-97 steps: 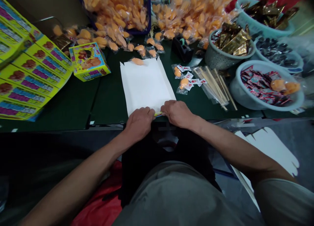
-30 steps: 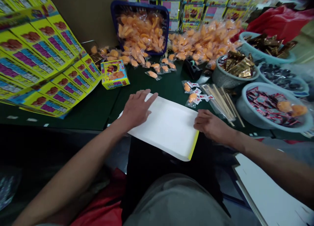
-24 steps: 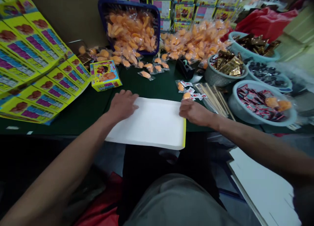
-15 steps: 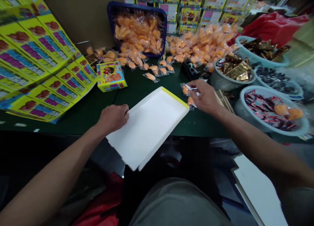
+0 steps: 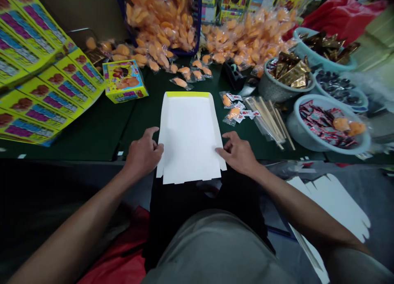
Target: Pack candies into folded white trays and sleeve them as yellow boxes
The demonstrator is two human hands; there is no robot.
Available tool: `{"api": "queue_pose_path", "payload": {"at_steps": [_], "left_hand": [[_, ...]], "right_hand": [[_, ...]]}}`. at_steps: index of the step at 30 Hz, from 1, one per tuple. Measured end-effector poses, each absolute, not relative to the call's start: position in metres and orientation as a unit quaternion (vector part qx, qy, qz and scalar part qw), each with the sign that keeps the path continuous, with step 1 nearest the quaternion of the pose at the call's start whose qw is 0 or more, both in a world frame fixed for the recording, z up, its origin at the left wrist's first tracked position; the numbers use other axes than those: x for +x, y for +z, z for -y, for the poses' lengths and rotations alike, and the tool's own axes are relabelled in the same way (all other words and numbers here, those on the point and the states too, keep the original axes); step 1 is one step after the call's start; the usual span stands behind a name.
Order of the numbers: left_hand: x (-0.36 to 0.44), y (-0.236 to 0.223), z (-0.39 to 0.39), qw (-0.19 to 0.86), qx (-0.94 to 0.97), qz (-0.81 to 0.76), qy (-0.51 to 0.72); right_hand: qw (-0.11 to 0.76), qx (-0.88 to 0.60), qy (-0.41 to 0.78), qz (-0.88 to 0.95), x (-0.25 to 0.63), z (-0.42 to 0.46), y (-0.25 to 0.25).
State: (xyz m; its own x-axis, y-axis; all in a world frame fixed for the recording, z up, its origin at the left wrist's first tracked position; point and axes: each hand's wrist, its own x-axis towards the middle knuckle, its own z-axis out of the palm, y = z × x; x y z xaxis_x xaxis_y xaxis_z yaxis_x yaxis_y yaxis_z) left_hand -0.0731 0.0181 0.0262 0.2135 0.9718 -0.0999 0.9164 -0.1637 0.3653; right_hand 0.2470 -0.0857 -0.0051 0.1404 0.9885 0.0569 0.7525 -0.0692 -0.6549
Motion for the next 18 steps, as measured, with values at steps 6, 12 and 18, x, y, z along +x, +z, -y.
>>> {"api": "queue_pose_path", "payload": {"at_steps": [6,12,18], "left_hand": [[-0.078,0.011,-0.005,0.182,0.795,-0.544,0.195],[-0.115,-0.006,-0.002,0.15,0.932,-0.284,0.167],[-0.107,-0.008,-0.017,0.189,0.921,-0.245,0.236]], "right_hand": [[0.322,-0.707,0.17,0.607,0.261,0.062,-0.017],[0.338,-0.665,0.16,0.647,0.273,0.058,-0.026],[0.321,-0.641,0.165,0.678,0.271,0.056,-0.025]]}}
